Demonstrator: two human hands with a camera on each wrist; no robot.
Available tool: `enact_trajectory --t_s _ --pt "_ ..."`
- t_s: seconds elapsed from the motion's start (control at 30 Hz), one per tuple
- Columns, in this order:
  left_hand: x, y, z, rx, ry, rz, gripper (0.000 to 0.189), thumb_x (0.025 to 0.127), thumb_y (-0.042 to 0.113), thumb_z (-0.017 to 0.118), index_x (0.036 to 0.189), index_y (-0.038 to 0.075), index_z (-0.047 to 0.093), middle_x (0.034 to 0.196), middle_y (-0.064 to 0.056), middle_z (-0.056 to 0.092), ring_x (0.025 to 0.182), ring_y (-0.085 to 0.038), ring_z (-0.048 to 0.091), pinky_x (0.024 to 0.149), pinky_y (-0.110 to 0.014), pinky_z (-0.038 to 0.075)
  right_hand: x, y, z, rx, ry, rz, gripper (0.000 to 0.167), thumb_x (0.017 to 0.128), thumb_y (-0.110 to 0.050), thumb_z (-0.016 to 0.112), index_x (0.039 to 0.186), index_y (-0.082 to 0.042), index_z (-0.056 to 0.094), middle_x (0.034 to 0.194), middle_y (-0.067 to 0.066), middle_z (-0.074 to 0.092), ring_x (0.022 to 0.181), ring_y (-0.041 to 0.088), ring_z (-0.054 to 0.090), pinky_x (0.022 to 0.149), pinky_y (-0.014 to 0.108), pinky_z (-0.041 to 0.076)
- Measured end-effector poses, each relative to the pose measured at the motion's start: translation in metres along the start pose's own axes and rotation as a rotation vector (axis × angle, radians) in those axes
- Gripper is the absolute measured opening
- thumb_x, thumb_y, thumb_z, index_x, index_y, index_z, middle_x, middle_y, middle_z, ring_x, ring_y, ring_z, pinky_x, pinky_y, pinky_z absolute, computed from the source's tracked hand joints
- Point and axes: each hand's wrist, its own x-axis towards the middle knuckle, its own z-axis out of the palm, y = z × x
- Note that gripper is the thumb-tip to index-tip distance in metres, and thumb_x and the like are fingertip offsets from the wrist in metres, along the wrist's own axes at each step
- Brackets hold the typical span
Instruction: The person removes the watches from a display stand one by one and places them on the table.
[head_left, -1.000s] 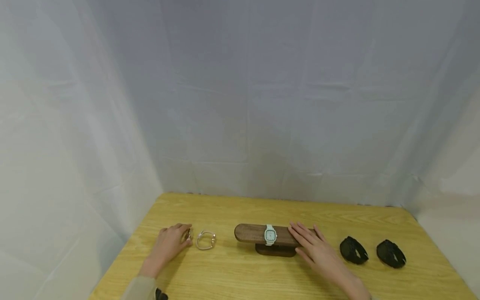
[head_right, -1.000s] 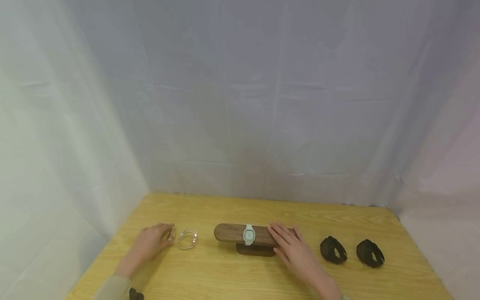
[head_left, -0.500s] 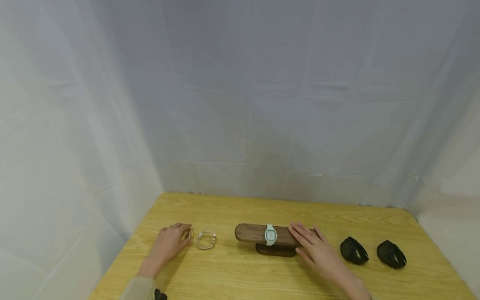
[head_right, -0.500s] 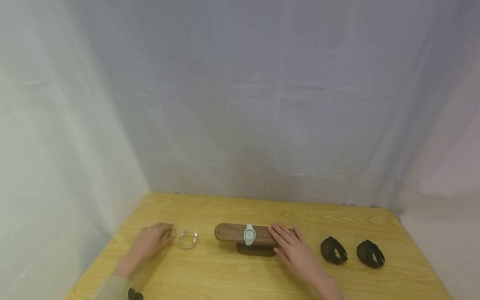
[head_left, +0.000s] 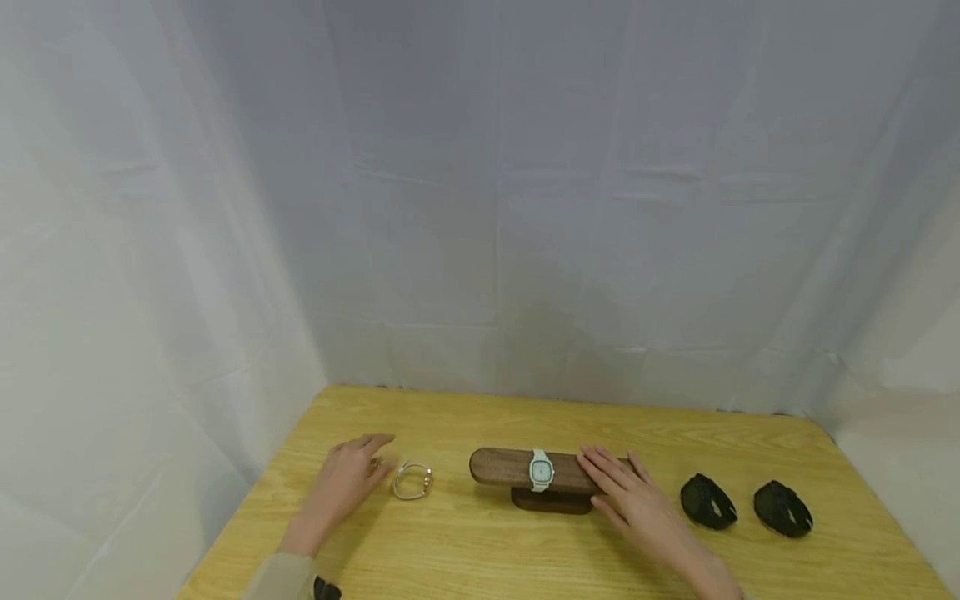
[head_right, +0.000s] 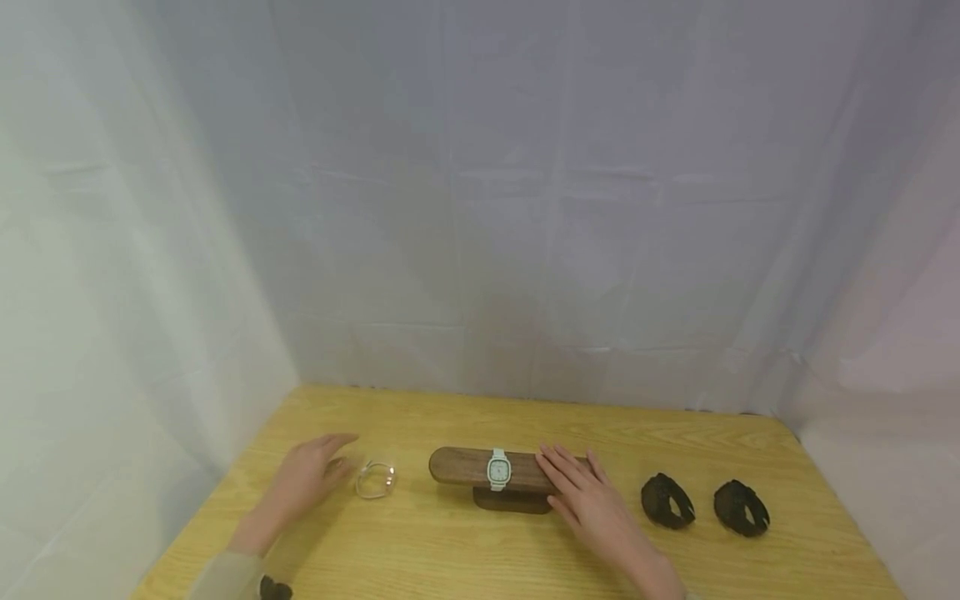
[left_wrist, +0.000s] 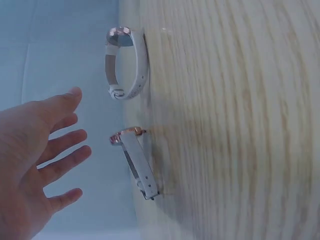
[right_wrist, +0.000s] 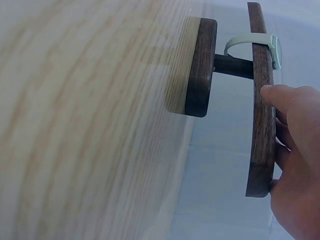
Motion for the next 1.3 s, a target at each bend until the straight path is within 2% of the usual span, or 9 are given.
enact_trajectory --t_s 0.17,0.33,0.43,0.63,0.77,0.93,1.03,1.2,1.3 --pt "0.006 0.009 0.002 -0.001 0.039 0.052 0.050 0.089 0.023 0.079 0.132 0.004 0.064 0.126 -0.017 0.069 0.113 -0.038 0.066 0.100 -0.060 0.050 0.000 -0.001 -0.001 -0.004 0.001 0.003 0.072 0.091 -0.019 0.076 0.155 -0.014 0.043 0.158 0.005 0.043 0.141 0.030 0.046 0.126 0.026 -0.007" --pt "0.013 0.025 0.001 -0.007 0.104 0.125 0.053 0.088 0.022 0.080 0.134 0.002 0.062 0.132 -0.018 0.065 0.118 -0.039 0.063 0.102 -0.062 0.047 -0.001 -0.001 0.000 -0.023 -0.004 0.013 0.072 0.092 -0.021 0.076 0.155 -0.016 0.043 0.159 0.004 0.043 0.142 0.027 0.045 0.126 0.046 0.018" --pt "0.018 0.037 0.001 0.001 0.133 0.171 0.055 0.087 0.023 0.081 0.134 0.001 0.061 0.133 -0.018 0.064 0.121 -0.039 0.061 0.104 -0.062 0.046 -0.001 -0.001 -0.001 -0.031 -0.008 0.016 0.072 0.092 -0.022 0.076 0.156 -0.017 0.042 0.159 0.003 0.042 0.143 0.026 0.044 0.122 0.052 0.026" --pt "0.029 0.065 0.003 0.022 0.155 0.239 0.057 0.088 0.029 0.080 0.136 0.003 0.061 0.135 -0.015 0.064 0.125 -0.036 0.058 0.106 -0.062 0.044 -0.001 0.000 0.000 -0.023 -0.008 0.017 0.073 0.092 -0.021 0.076 0.156 -0.017 0.041 0.159 0.003 0.043 0.143 0.026 0.044 0.127 0.044 0.014" --pt "0.035 0.083 0.008 0.005 0.141 0.278 0.059 0.089 0.031 0.078 0.139 0.005 0.059 0.138 -0.014 0.062 0.127 -0.035 0.056 0.109 -0.061 0.042 -0.001 0.000 0.000 -0.007 -0.006 0.014 0.072 0.092 -0.021 0.075 0.156 -0.017 0.042 0.158 0.004 0.044 0.143 0.027 0.044 0.128 0.032 0.000" --pt "0.042 0.102 0.015 -0.025 0.114 0.313 0.061 0.091 0.036 0.075 0.143 0.009 0.057 0.141 -0.011 0.060 0.131 -0.031 0.054 0.112 -0.059 0.041 -0.001 0.001 0.000 -0.002 -0.004 0.002 0.072 0.092 -0.020 0.075 0.155 -0.015 0.042 0.157 0.006 0.045 0.142 0.029 0.045 0.124 0.023 -0.009" --pt "0.045 0.113 0.019 -0.044 0.101 0.339 0.062 0.092 0.038 0.073 0.143 0.009 0.056 0.143 -0.010 0.059 0.133 -0.030 0.053 0.113 -0.059 0.039 -0.001 0.001 0.000 -0.011 -0.005 0.002 0.072 0.092 -0.021 0.076 0.155 -0.015 0.043 0.158 0.005 0.044 0.142 0.028 0.045 0.126 0.026 -0.007" --pt "0.048 0.130 0.025 -0.071 0.051 0.361 0.063 0.094 0.041 0.070 0.146 0.011 0.053 0.147 -0.008 0.056 0.136 -0.027 0.050 0.118 -0.057 0.035 -0.001 0.000 -0.001 -0.021 -0.019 0.017 0.072 0.092 -0.022 0.075 0.156 -0.017 0.042 0.158 0.005 0.044 0.143 0.027 0.044 0.127 0.043 0.013" --pt "0.051 0.139 0.029 -0.077 0.021 0.364 0.063 0.095 0.045 0.067 0.148 0.013 0.052 0.148 -0.006 0.055 0.139 -0.026 0.048 0.120 -0.055 0.032 -0.001 -0.001 -0.001 -0.013 -0.024 0.024 0.072 0.092 -0.022 0.075 0.156 -0.017 0.042 0.158 0.006 0.045 0.143 0.027 0.044 0.128 0.039 0.008"
